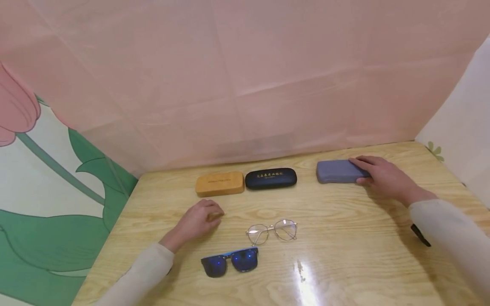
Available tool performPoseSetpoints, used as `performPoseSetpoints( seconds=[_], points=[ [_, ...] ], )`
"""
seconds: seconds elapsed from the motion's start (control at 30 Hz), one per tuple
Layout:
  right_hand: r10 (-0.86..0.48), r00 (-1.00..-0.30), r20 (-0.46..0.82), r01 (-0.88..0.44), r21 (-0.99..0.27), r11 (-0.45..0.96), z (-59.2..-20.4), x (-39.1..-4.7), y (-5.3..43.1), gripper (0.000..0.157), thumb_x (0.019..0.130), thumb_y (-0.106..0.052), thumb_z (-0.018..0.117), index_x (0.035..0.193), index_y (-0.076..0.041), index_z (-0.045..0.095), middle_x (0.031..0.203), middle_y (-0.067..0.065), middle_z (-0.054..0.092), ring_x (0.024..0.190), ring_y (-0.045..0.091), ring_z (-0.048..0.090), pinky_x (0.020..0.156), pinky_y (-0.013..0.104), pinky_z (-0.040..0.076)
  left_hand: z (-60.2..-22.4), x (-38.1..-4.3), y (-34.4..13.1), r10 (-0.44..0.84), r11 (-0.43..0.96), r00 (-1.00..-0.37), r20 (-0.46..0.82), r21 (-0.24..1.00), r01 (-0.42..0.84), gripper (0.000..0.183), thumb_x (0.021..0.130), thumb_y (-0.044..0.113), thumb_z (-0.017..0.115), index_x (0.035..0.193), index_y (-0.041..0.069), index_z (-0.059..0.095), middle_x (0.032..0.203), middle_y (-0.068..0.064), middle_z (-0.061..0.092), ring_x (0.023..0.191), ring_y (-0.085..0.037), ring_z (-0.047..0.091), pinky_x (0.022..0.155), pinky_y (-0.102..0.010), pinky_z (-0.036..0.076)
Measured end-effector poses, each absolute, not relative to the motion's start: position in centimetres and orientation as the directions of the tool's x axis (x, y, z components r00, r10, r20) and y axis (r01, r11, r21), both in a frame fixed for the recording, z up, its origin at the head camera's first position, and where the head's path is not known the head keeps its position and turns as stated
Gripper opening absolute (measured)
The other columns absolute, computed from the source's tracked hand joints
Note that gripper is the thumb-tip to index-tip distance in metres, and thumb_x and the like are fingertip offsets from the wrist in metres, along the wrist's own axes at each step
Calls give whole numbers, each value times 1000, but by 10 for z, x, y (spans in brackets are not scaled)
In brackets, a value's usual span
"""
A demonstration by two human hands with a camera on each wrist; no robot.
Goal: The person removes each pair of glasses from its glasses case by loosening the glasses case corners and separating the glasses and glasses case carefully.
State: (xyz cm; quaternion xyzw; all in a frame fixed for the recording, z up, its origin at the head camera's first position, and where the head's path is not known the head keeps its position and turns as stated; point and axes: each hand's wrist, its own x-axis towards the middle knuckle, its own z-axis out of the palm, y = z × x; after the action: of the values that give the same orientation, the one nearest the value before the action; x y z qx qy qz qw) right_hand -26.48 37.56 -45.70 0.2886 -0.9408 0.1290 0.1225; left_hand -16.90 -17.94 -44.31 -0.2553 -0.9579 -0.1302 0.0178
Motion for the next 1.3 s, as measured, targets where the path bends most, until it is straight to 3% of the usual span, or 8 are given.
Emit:
performPoseSetpoints(
  seconds=[0.2, 0.6, 1.3],
  points=[
    [-512, -799, 315, -578, -168, 798, -457, -257, 370, 74, 78, -15, 83, 144, -6, 51, 135, 30, 53, 116, 50, 51, 90, 60, 42, -444, -170, -180, 481, 837, -870, 108, 237, 493, 19, 88, 23, 75, 106, 15, 75, 113, -1, 70, 110, -21, 62, 96, -38, 54],
    [-585, -694, 421, -670, -80, 738, -462, -235, 357, 79, 68, -17, 88, 140, -6, 56, 128, 28, 58, 108, 46, 58, 83, 56, 48, -446, -170, -182, 491, 840, -863, 116, 201, 504, 17, 89, 23, 74, 105, 16, 75, 113, 0, 69, 107, -18, 62, 92, -36, 56],
    [-586, -734, 343, -649, -99, 754, -451, -218, 313, 68, 75, -23, 86, 135, -4, 60, 129, 25, 60, 110, 43, 59, 85, 58, 50, -446, -173, -175, 485, 844, -868, 107, 203, 496, 18, 90, 24, 74, 106, 17, 75, 113, 1, 70, 106, -17, 62, 91, -35, 56]
  ],
)
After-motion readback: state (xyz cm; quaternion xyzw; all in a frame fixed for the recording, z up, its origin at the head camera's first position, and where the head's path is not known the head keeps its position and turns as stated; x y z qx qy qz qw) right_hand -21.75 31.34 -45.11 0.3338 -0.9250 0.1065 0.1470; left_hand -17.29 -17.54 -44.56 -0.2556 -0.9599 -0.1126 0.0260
